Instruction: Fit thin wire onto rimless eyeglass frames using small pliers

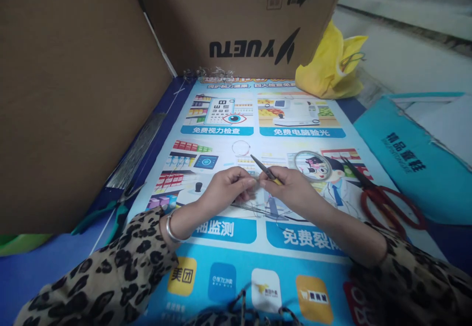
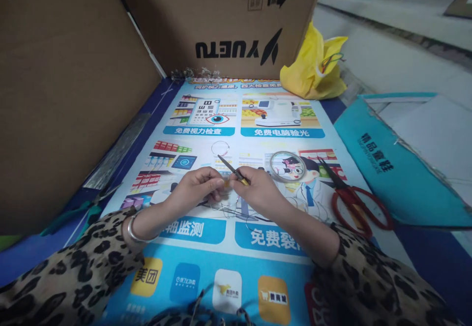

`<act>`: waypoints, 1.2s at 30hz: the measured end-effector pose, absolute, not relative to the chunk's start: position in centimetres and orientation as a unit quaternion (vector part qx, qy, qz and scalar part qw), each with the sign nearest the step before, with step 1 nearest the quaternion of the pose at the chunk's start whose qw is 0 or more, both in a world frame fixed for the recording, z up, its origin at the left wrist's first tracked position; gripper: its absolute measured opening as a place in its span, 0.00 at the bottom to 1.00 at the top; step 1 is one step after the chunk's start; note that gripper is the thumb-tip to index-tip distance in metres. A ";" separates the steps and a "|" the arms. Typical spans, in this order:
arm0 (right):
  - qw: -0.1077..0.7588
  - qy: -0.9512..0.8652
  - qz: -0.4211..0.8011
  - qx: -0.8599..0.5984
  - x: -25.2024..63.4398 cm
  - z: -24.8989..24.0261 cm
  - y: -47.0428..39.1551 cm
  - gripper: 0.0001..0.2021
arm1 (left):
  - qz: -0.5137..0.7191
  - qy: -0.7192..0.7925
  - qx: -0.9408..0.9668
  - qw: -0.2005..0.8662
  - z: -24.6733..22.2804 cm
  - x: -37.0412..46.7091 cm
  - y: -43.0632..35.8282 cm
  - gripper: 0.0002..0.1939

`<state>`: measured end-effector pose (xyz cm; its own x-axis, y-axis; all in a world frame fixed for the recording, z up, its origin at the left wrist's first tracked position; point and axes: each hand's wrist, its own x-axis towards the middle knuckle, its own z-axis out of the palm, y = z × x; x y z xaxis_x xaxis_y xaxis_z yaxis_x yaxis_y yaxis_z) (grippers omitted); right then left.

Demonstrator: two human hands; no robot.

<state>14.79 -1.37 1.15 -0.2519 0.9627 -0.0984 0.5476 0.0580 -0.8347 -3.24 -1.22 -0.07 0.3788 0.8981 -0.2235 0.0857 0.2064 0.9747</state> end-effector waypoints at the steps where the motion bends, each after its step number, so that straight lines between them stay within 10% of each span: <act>1: 0.255 -0.686 0.401 -0.551 14.8 1.1 -1.4 0.09 | 0.326 0.458 0.540 0.627 0.1 -3.2 -1.2 0.13; 36: 0.047 -0.764 0.149 -0.626 25.2 4.8 -4.7 0.06 | 0.233 0.572 0.654 0.437 0.1 -4.9 0.9 0.17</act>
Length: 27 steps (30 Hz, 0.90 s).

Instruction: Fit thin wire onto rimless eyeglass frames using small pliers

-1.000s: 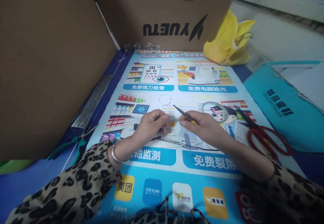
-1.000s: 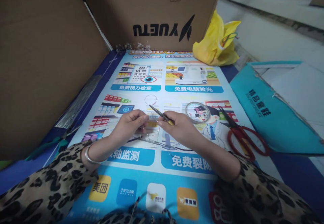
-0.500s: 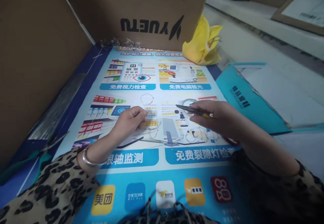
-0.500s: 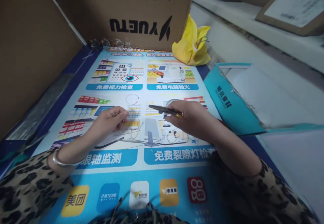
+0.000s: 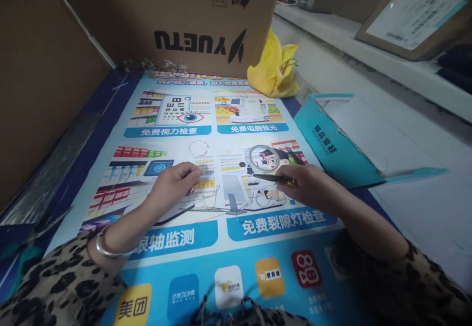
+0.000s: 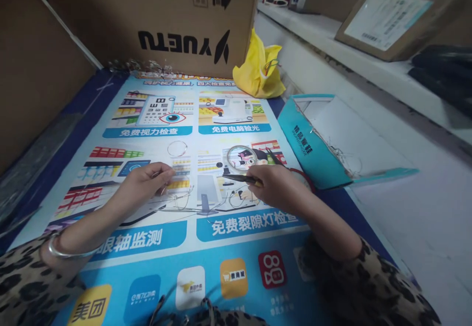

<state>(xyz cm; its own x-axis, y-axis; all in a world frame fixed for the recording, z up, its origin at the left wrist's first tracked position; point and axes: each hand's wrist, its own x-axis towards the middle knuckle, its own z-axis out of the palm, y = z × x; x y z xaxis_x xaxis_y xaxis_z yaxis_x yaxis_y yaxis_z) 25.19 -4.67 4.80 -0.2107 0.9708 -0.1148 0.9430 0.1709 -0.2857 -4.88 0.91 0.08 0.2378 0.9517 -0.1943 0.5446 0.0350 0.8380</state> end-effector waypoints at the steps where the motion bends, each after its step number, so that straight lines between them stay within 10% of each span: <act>1: 0.046 -0.768 0.139 -0.623 24.9 4.4 -4.8 0.06 | 0.234 0.571 0.652 0.440 0.1 -4.9 0.9 0.17; 19: -0.115 -0.815 0.038 -0.566 22.4 2.9 -3.8 0.09 | 0.260 0.548 0.645 0.464 0.1 -4.8 0.9 0.16; 27: 0.018 -0.773 0.118 -0.623 23.0 4.6 -4.3 0.13 | 0.284 0.520 0.741 0.315 -0.8 -4.9 1.4 0.12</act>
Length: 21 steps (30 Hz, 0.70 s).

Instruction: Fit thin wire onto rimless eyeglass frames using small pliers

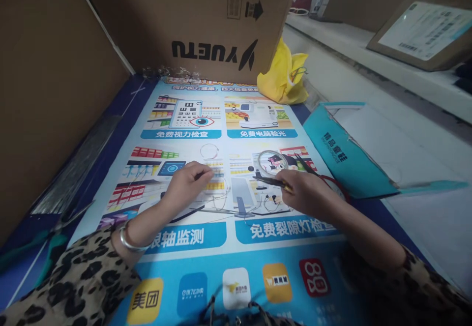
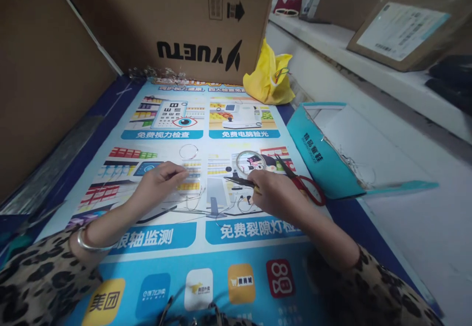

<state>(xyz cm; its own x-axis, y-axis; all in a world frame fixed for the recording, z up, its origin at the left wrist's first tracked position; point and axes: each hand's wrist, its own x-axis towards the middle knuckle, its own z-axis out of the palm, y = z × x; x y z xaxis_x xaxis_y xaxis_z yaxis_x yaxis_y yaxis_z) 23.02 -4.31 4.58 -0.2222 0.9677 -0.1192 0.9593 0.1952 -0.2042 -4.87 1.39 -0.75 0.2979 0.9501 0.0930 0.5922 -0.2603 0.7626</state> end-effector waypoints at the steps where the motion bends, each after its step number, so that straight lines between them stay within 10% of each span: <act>1: 0.054 -0.763 0.153 -0.625 22.9 4.9 -4.2 0.10 | 0.288 0.513 0.757 0.285 -0.9 -4.8 1.5 0.12; 7: 0.237 -0.677 0.378 -0.585 19.0 5.3 -2.6 0.06 | 0.388 0.501 0.753 0.176 0.4 -4.3 0.2 0.14; 13: 0.318 -0.632 0.455 -0.541 14.5 4.6 -2.2 0.04 | 0.291 0.410 0.486 0.714 3.3 -2.4 -3.7 0.14; 21: 0.318 -0.594 0.520 -0.524 13.5 3.0 -2.5 0.03 | 0.323 0.369 0.269 0.829 3.2 -1.8 -5.1 0.11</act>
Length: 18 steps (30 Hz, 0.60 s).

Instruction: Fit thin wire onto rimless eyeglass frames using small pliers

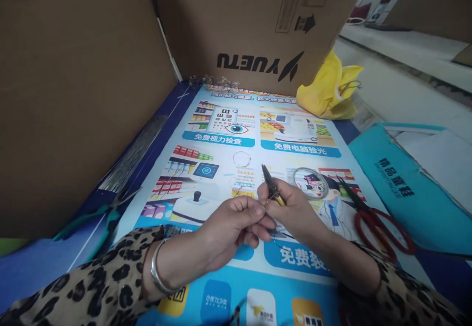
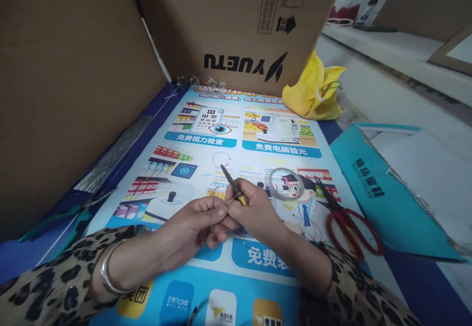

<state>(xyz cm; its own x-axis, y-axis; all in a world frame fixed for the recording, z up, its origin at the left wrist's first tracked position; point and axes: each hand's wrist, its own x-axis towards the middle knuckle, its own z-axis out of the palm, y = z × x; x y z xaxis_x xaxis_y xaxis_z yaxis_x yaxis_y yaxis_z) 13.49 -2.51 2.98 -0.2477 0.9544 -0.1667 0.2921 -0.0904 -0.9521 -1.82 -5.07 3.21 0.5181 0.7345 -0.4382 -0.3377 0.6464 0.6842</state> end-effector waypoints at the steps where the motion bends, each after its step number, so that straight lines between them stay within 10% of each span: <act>1: 0.323 -0.586 0.528 -0.523 13.4 2.9 -2.5 0.03 | 0.326 0.369 0.268 0.828 3.1 -1.8 -5.1 0.11; 18: 0.432 -0.367 0.681 -0.464 12.2 1.5 -3.9 0.04 | 0.349 0.450 0.582 0.580 1.7 -2.0 -4.5 0.06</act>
<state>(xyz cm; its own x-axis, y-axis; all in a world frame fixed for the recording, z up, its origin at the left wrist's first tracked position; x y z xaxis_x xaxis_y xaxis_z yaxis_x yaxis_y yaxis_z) 12.20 -3.90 1.51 -0.1955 0.9288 -0.3148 -0.2475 -0.3573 -0.9006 -2.05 -4.47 1.74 0.3509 0.9292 -0.1162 0.1202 0.0784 0.9897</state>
